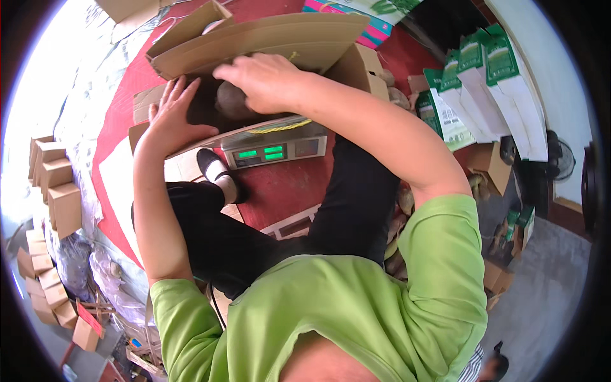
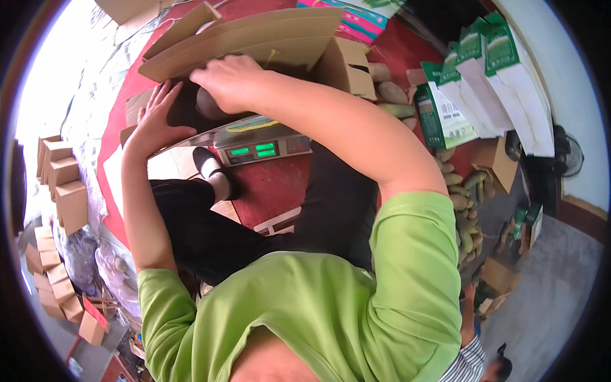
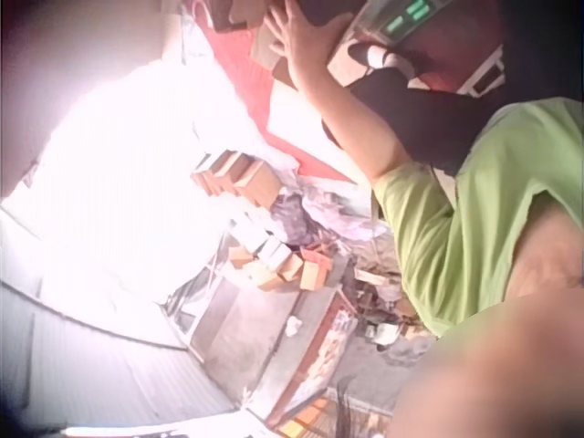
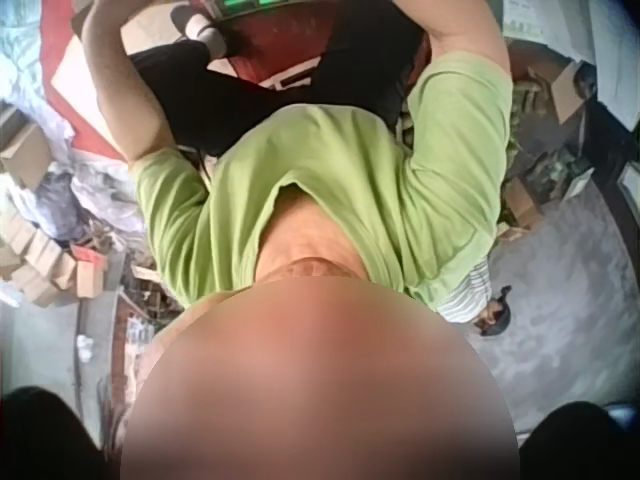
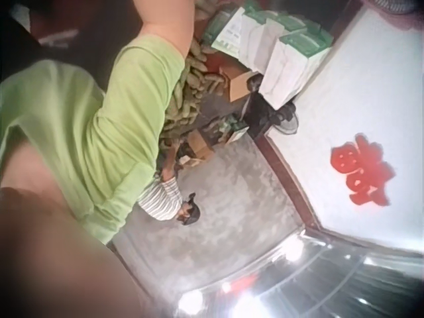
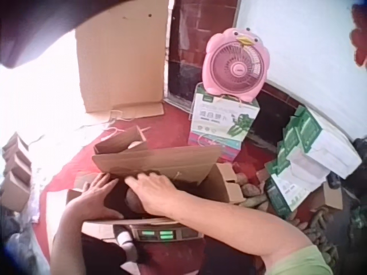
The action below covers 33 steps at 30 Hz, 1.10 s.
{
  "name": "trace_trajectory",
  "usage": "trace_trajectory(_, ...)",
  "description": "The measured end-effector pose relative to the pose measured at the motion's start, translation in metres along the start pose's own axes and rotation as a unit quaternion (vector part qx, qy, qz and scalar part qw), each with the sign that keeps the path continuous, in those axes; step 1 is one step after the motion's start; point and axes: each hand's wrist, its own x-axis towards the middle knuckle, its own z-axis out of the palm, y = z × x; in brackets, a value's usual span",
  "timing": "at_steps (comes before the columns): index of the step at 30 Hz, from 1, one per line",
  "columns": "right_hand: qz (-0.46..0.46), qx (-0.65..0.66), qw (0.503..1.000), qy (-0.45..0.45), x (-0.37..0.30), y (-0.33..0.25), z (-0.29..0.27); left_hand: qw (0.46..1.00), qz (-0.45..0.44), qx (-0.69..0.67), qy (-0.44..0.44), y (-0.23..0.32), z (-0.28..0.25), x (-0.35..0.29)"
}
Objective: Sorting and packing large vegetables into cardboard boxes and weighing them on a digital scale.
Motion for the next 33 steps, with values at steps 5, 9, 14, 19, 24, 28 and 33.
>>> trace_trajectory(5,0.013,0.182,0.972,0.150,-0.018,0.026,-0.036,1.000,0.013,0.012,-0.001,-0.001,0.002,0.001)
trace_trajectory(9,0.024,0.248,0.937,0.245,-0.081,0.048,-0.051,0.998,0.054,-0.021,0.020,-0.022,0.013,0.011)
trace_trajectory(14,0.166,0.370,0.854,0.326,-0.184,0.082,-0.042,0.996,0.076,-0.046,0.030,-0.028,0.010,0.010)
trace_trajectory(19,0.340,0.383,0.799,0.315,-0.277,0.141,0.072,0.996,0.066,-0.063,0.006,-0.022,0.012,0.013)
trace_trajectory(24,0.511,0.263,0.797,0.186,-0.351,0.147,0.223,0.993,0.081,-0.080,0.009,-0.037,0.011,0.010)
trace_trajectory(28,0.508,0.061,0.855,-0.080,-0.454,0.131,0.344,0.989,0.102,-0.103,-0.009,-0.024,0.023,0.030)
trace_trajectory(33,0.618,0.304,0.718,-0.102,-0.457,0.052,0.372,0.994,0.072,-0.086,0.006,-0.037,0.013,0.010)
